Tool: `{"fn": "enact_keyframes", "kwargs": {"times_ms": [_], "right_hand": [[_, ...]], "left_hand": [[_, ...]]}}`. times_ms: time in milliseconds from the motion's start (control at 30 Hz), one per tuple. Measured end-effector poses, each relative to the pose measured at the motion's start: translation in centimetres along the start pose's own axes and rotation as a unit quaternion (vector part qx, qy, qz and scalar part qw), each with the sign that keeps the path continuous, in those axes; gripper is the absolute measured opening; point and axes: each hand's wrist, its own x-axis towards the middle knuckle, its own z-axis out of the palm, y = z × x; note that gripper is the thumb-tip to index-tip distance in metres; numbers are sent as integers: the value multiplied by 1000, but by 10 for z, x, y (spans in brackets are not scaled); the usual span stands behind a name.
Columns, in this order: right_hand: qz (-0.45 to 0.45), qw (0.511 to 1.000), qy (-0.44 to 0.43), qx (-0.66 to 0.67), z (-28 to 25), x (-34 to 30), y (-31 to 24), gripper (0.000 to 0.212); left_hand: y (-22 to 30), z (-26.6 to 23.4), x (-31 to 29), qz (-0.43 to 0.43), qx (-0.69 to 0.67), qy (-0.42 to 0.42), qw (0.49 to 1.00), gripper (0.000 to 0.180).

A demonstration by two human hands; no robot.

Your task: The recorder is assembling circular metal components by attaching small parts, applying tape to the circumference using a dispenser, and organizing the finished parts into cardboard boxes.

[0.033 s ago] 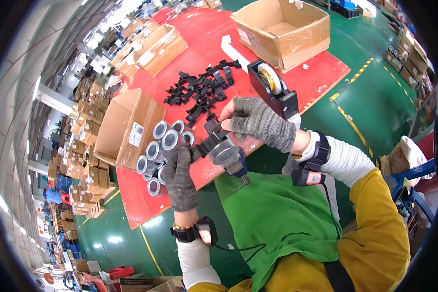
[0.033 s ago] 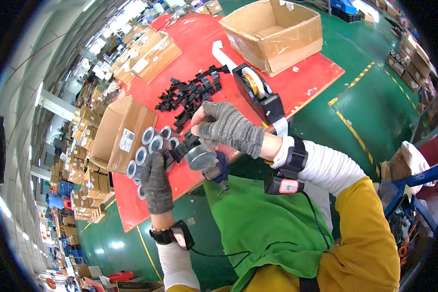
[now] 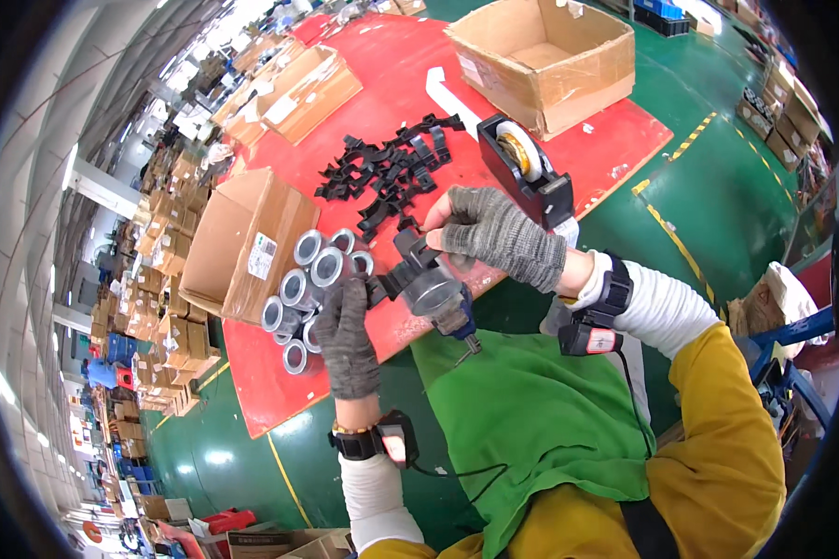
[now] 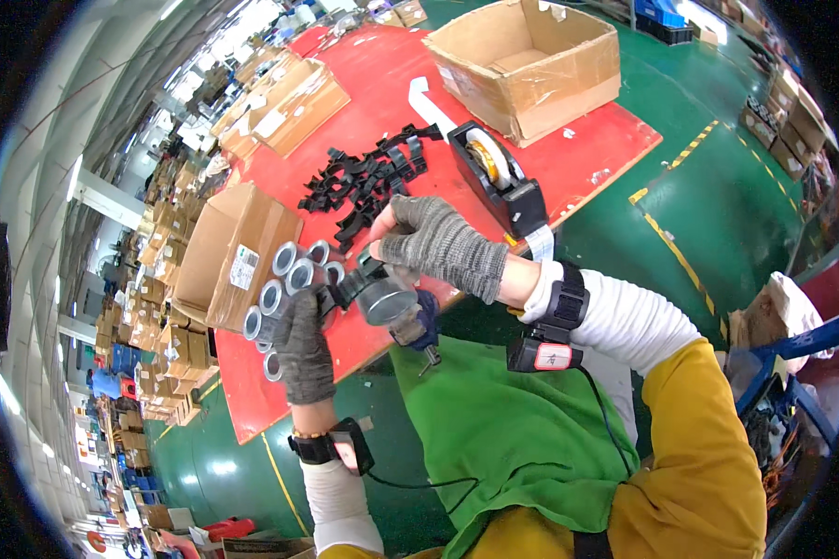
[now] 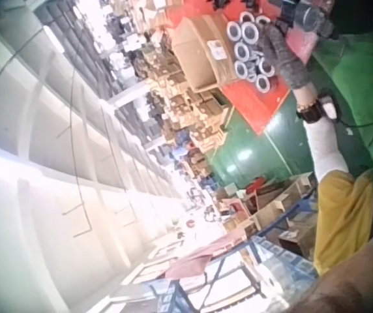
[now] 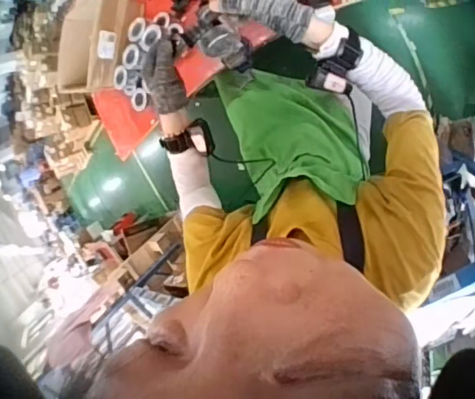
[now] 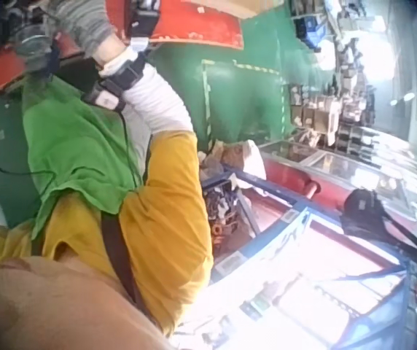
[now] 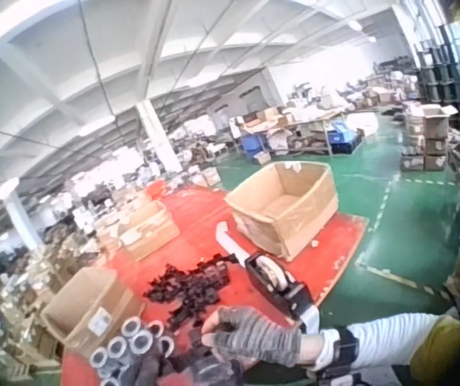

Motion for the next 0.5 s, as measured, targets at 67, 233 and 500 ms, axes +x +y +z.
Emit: {"fn": "enact_keyframes", "kwargs": {"times_ms": [67, 233, 500], "right_hand": [[46, 998, 26, 17, -10, 0, 12, 15], [69, 997, 43, 0, -8, -2, 14, 15], [83, 986, 130, -68, -44, -20, 2, 24]], "left_hand": [[-38, 5, 13, 47, 32, -21, 998, 17], [-56, 0, 18, 110, 140, -50, 983, 26], [-65, -22, 21, -42, 11, 72, 996, 41]]}}
